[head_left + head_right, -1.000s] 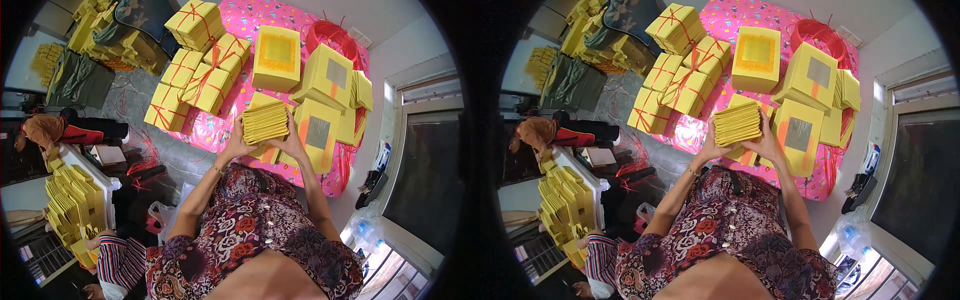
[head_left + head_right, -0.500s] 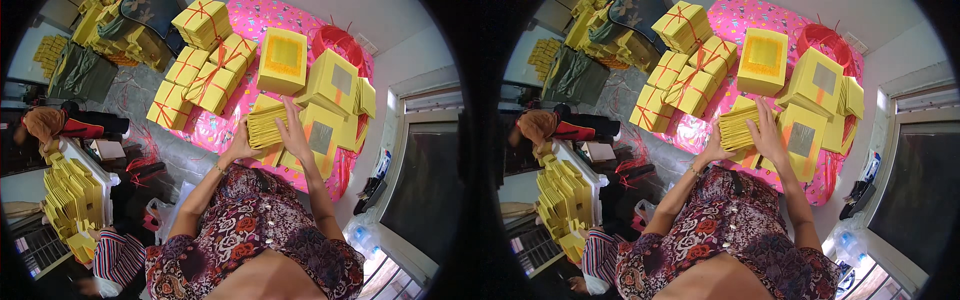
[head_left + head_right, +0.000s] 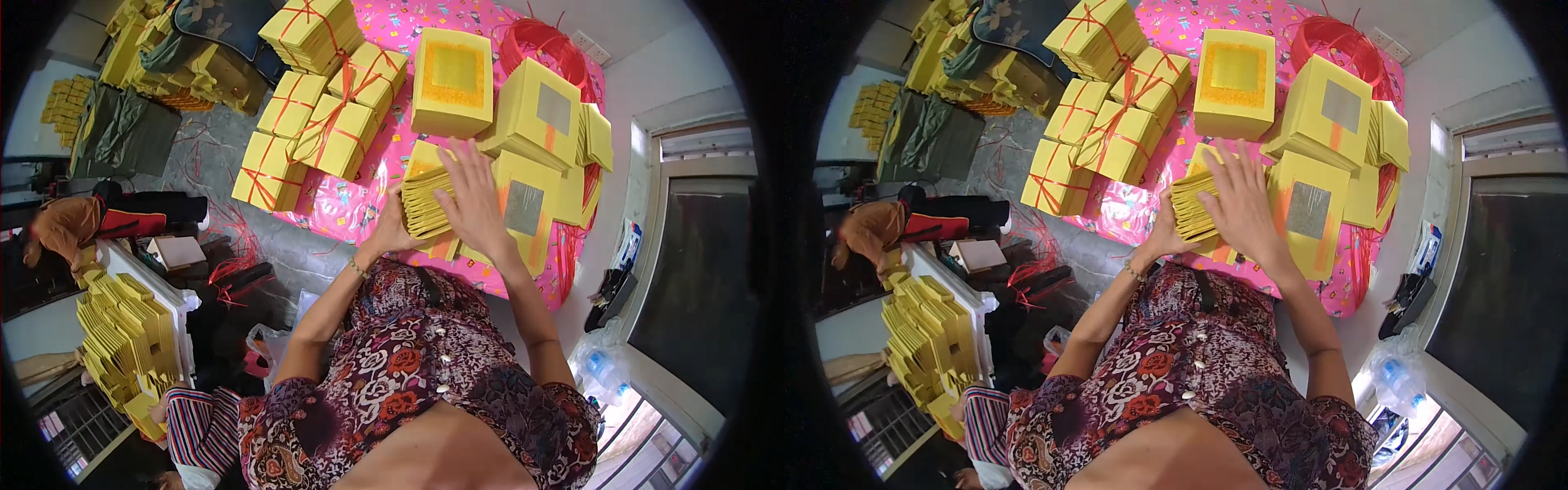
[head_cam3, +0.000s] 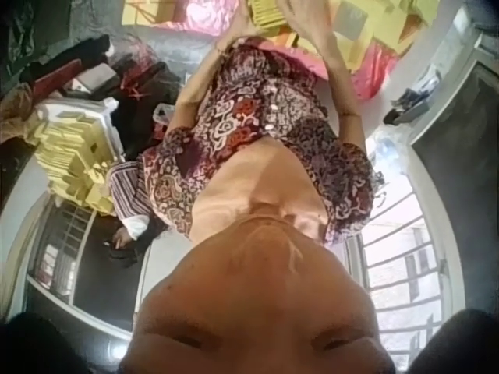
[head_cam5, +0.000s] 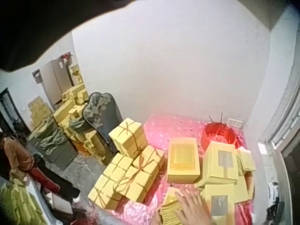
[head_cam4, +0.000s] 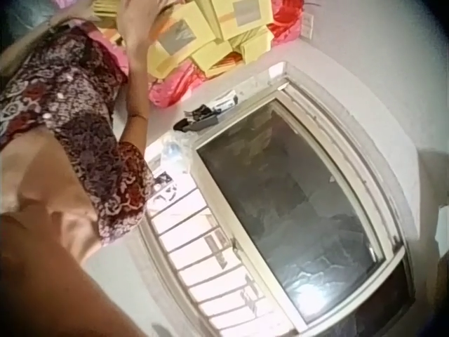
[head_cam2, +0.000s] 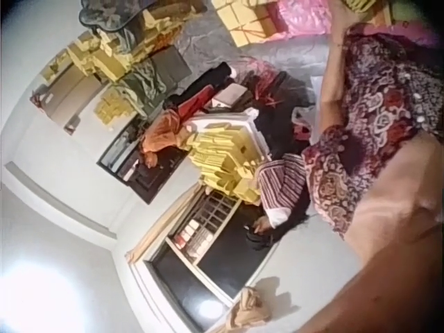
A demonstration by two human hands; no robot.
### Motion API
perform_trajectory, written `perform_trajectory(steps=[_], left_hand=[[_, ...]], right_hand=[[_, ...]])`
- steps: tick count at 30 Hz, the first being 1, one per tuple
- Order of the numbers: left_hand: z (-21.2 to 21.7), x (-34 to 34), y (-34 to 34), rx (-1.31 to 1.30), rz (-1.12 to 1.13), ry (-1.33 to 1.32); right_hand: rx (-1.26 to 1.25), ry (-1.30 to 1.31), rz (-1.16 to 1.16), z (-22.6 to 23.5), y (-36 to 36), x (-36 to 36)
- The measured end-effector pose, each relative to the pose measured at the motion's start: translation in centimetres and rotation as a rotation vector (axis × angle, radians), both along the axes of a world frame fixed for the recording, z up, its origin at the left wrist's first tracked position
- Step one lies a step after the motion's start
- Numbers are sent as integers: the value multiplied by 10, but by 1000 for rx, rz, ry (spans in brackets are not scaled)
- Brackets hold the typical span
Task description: Bundling stacks of yellow paper sheets using red plastic string.
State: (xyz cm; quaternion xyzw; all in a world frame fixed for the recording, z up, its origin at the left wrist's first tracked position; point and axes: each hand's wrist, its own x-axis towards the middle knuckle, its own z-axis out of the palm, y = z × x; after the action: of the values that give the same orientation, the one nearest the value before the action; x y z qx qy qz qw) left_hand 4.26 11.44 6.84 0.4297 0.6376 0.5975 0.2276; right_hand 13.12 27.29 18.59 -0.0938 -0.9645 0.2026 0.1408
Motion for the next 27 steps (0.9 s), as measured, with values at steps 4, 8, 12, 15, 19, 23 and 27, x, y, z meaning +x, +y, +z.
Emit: perform_trajectory(steps=[4, 8, 12, 15, 19, 23, 27], left_hand=[[12, -1, 2, -39, 1, 156], [-1, -1, 0, -44, -21, 134], [2, 1, -3, -23, -5, 78], [14, 1, -4, -78, -52, -34], [23, 8, -4, -229, 46, 144], [32, 16, -1, -219, 147, 79], [32, 9, 0, -242, 163, 135]], right_hand=[[129, -68, 22, -5, -13, -3], [20, -93, -27, -8, -9, 0], [-651, 156, -228, -19, 16, 14], [-1268, 292, -281, -60, 19, 18], [-1431, 221, -232, -79, 12, 18], [-1544, 211, -136, -78, 11, 18], [-1530, 177, -98, -77, 10, 20]])
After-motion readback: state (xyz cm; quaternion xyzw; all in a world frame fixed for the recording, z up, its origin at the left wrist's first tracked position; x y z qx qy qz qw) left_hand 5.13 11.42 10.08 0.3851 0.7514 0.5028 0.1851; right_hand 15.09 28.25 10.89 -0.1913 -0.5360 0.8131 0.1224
